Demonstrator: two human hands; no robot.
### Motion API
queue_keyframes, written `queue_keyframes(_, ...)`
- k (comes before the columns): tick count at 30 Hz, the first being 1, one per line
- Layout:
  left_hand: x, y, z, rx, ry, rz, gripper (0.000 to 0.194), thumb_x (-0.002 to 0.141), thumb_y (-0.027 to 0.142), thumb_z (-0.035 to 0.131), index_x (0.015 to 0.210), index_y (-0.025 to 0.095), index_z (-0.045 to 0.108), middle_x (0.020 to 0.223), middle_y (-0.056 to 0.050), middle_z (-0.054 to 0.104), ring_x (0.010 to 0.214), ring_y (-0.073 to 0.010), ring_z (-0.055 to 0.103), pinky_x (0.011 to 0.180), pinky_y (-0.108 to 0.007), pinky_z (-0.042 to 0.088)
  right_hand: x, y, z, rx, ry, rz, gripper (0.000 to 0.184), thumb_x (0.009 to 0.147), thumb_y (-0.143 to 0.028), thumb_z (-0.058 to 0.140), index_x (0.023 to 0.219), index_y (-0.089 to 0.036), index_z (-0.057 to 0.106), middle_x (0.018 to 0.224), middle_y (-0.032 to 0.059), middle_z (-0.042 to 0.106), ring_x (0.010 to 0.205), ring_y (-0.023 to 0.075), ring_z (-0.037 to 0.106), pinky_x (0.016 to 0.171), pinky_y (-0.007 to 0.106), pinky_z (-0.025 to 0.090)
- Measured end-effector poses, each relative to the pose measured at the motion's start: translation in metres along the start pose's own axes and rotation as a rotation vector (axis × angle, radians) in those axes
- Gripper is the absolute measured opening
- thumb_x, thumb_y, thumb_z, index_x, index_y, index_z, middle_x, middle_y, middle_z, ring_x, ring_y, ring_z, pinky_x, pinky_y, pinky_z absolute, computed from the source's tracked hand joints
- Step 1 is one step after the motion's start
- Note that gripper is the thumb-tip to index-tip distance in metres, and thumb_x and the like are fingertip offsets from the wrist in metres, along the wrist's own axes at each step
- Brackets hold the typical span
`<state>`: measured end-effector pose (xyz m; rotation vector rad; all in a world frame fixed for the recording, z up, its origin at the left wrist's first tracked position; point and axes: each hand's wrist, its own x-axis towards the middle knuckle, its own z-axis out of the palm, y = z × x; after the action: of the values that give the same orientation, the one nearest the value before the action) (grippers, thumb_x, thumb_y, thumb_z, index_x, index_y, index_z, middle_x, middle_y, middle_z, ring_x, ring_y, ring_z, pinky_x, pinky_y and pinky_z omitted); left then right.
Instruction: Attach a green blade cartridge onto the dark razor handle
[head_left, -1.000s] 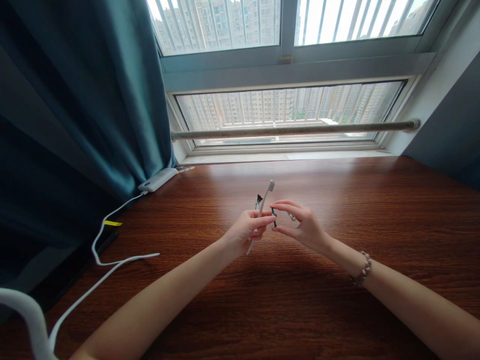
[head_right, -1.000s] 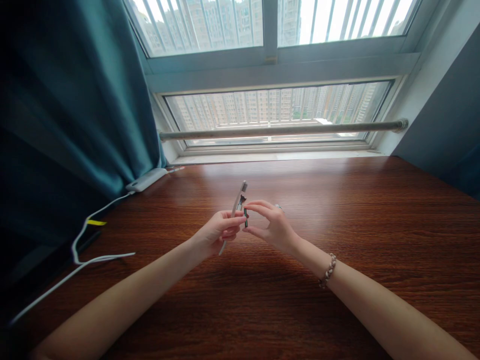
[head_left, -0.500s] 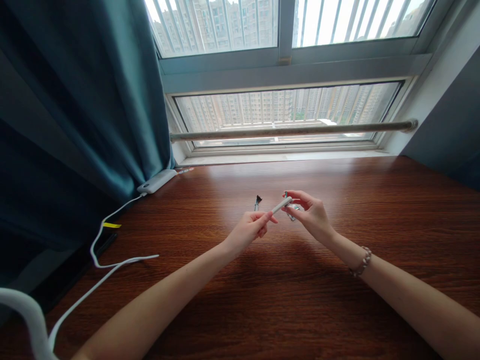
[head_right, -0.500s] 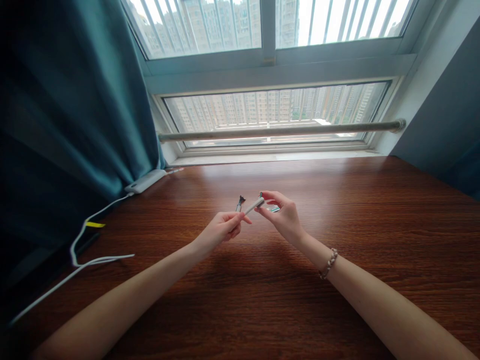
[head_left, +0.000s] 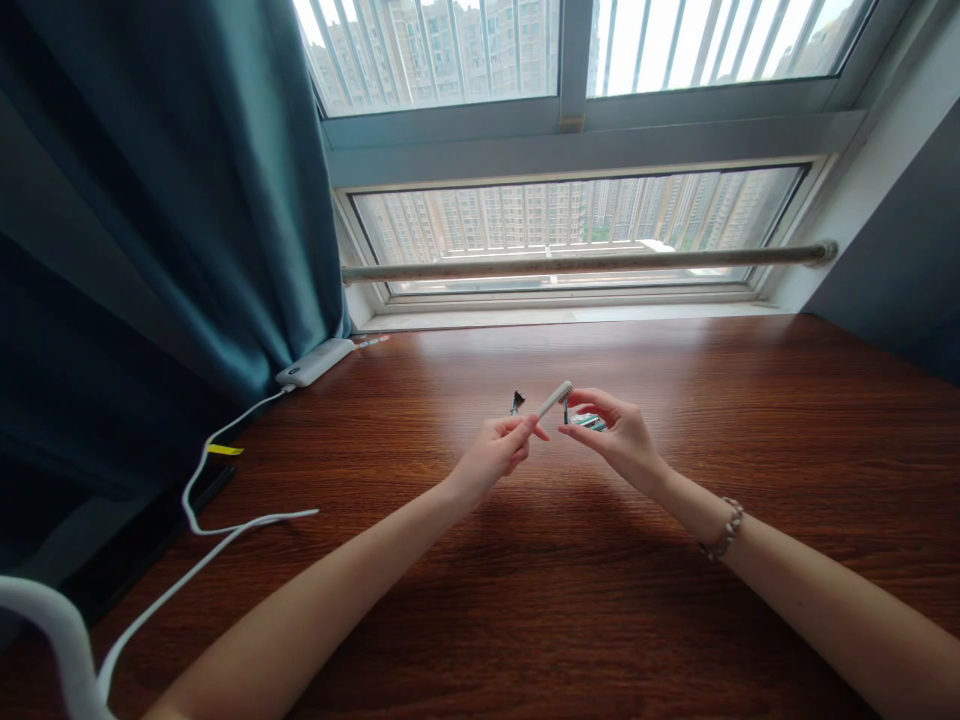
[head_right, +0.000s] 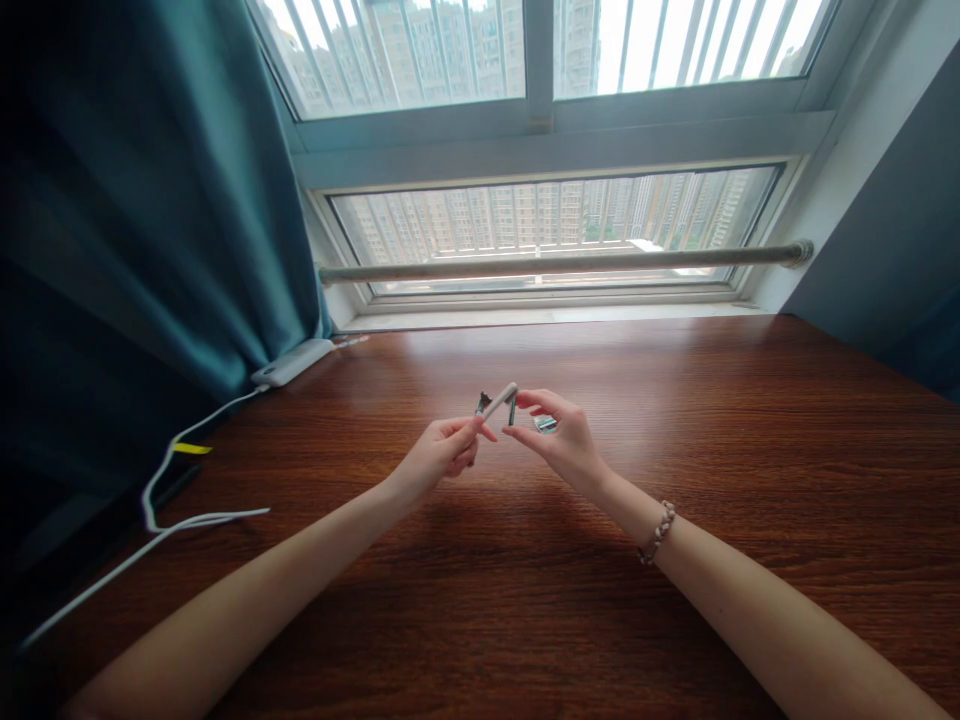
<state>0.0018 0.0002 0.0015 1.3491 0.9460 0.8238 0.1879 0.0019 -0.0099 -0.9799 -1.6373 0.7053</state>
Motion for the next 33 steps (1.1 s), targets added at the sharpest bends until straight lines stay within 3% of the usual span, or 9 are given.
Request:
queue_keyframes(5, 0.001, -0.001, 0.0, 0.079, 0.025, 0.057, 0.046, 0.075, 0.057, 0.045, 0.074, 0.013, 0.059, 0.041, 0.007, 0.027, 0.039, -0.0053, 0.025, 0.041, -0.02, 0.017, -0.002, -0.003, 0.0, -0.034, -0.035, -0.028, 0.037, 0.067, -0.031, 0.068, 0.1, -0.018, 0.06, 0.096, 0.0065, 0.064, 0.084, 0.0186, 0.059, 0.071, 0.033, 0.049)
queue_keyframes(12, -0.002, 0.001, 0.002, -0.029, 0.026, 0.045, 0.04, 0.074, 0.051, 0.051, 0.082, 0.013, 0.059, 0.045, 0.008, 0.027, 0.041, -0.0043, 0.023, 0.043, -0.02, 0.016, -0.003, -0.004, 0.005, -0.077, -0.141, -0.191, 0.04, 0.067, -0.027, 0.069, 0.105, -0.021, 0.058, 0.098, 0.007, 0.062, 0.087, 0.0185, 0.058, 0.077, 0.034, 0.047)
queue_keyframes(16, -0.006, 0.006, 0.007, -0.001, 0.069, 0.034, 0.038, 0.066, 0.047, 0.062, 0.081, 0.013, 0.062, 0.052, 0.005, 0.037, 0.045, -0.0043, 0.026, 0.042, -0.02, 0.015, -0.005, -0.005, 0.008, -0.08, -0.188, -0.235, 0.042, 0.069, -0.024, 0.067, 0.109, -0.023, 0.056, 0.1, 0.0061, 0.061, 0.091, 0.0183, 0.056, 0.081, 0.035, 0.045)
queue_keyframes(21, -0.008, 0.009, 0.01, -0.008, 0.108, 0.041, 0.037, 0.064, 0.046, 0.064, 0.08, 0.013, 0.063, 0.056, 0.003, 0.044, 0.046, -0.005, 0.028, 0.043, -0.022, 0.016, -0.005, -0.006, 0.01, -0.029, -0.221, -0.252, 0.042, 0.072, -0.018, 0.063, 0.112, -0.026, 0.054, 0.102, 0.0042, 0.06, 0.091, 0.0164, 0.056, 0.082, 0.033, 0.045)
queue_keyframes(26, -0.008, 0.009, 0.011, -0.021, 0.091, 0.049, 0.033, 0.064, 0.044, 0.064, 0.076, 0.013, 0.063, 0.054, 0.004, 0.042, 0.045, -0.0046, 0.026, 0.043, -0.022, 0.014, -0.007, -0.004, 0.012, 0.01, -0.23, -0.191, 0.038, 0.073, -0.019, 0.061, 0.111, -0.026, 0.056, 0.099, 0.004, 0.062, 0.078, 0.0138, 0.06, 0.071, 0.028, 0.05)
queue_keyframes(29, -0.009, 0.011, 0.01, -0.012, 0.103, 0.083, 0.029, 0.066, 0.041, 0.063, 0.074, 0.013, 0.061, 0.056, 0.003, 0.046, 0.048, -0.0053, 0.033, 0.045, -0.021, 0.02, -0.011, -0.003, 0.014, 0.114, -0.269, -0.079, 0.044, 0.074, -0.021, 0.06, 0.117, -0.026, 0.05, 0.097, 0.0043, 0.064, 0.064, 0.0119, 0.063, 0.062, 0.027, 0.052)
queue_keyframes(33, -0.011, 0.015, 0.01, 0.017, 0.1, 0.107, 0.027, 0.066, 0.038, 0.065, 0.076, 0.013, 0.06, 0.059, 0.002, 0.052, 0.052, -0.007, 0.04, 0.049, -0.02, 0.028, -0.014, -0.003, 0.017, 0.3, -0.27, 0.009, 0.044, 0.074, -0.025, 0.061, 0.116, -0.023, 0.05, 0.089, 0.005, 0.067, 0.063, 0.0143, 0.065, 0.06, 0.029, 0.055)
